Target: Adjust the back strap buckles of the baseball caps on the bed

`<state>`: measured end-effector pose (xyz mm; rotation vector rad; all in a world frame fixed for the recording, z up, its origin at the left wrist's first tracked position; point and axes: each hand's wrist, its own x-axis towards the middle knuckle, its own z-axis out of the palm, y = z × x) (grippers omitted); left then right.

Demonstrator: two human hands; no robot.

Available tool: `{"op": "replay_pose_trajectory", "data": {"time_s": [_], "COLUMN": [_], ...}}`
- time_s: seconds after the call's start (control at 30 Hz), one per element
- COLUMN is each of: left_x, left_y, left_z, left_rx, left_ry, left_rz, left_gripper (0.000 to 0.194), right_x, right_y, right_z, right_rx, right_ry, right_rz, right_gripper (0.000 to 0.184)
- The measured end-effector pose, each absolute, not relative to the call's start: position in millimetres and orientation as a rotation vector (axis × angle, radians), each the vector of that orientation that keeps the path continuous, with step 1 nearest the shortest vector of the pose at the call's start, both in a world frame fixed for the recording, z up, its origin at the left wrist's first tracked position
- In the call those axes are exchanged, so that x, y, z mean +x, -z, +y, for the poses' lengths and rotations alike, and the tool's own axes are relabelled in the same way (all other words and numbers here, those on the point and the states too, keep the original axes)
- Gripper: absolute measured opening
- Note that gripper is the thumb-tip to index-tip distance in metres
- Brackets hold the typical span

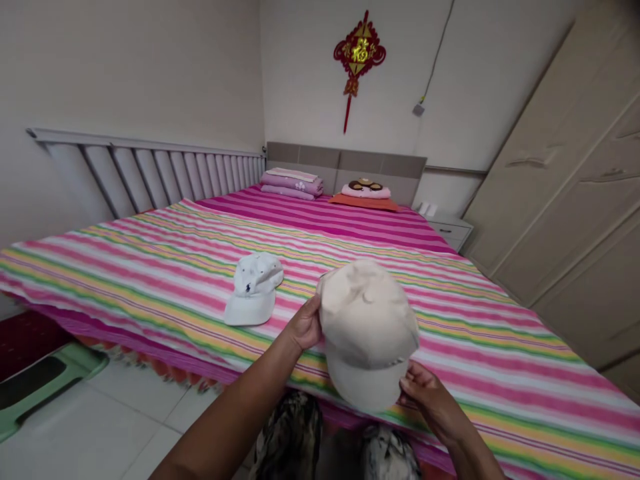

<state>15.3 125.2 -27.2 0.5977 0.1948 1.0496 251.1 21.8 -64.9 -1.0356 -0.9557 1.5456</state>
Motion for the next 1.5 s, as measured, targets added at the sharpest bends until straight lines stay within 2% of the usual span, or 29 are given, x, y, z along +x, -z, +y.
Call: {"op": "replay_pose_trajectory", "data": {"time_s": [0.1, 0.3, 0.47, 0.6, 0.73, 0.87, 0.97, 1.17, 1.33, 1.5], "left_x": [12.0, 8.1, 1.7, 1.0, 4.3, 8.8, 10.9, 13.9, 17.6, 19.1], "left_y": [25.4, 25.1, 9.7, -2.3, -8.3, -12.9, -13.5, -10.9, -9.8, -5.2], "left_z": [104.4, 66.1, 49.7, 43.5, 37.2, 30.9, 29.0, 26.5, 19.6, 16.9], "left_rx": [0.684, 0.858, 0.902, 0.882, 0.933, 1.022, 1.074, 1.046, 0.943, 0.935], "left_ry": [-1.033, -0.798, -0.634, -0.652, -0.656, -0.565, -0.517, -0.486, -0.523, -0.578], "left_rz": [0.205, 0.225, 0.227, 0.284, 0.427, 0.497, 0.519, 0.460, 0.435, 0.459], "left_gripper": [0.041, 0.041, 0.042, 0.036, 0.033, 0.027, 0.025, 0.031, 0.029, 0.035], "right_x": [254.0, 244.0, 220.3, 216.4, 219.1, 213.7, 205.6, 195.1, 190.8, 189.6], "right_y": [60.0, 17.4, -8.4, -17.4, -20.3, -20.8, -21.7, -26.0, -27.5, -23.6], "right_z": [3.8, -10.1, -14.8, -18.9, -22.0, -24.6, -25.7, -27.1, -28.5, -28.2], "right_rx": [-1.022, -0.861, -0.908, -0.868, -0.850, -0.880, -0.939, -0.955, -0.955, -0.935], "right_ry": [-1.622, -1.716, -1.630, -1.611, -1.735, -1.721, -1.685, -1.604, -1.564, -1.552], "right_rz": [-1.040, -1.002, -0.982, -1.019, -1.165, -1.223, -1.242, -1.326, -1.293, -1.277], "right_gripper": [0.030, 0.052, 0.032, 0.027, 0.029, 0.037, 0.032, 0.025, 0.026, 0.027]}}
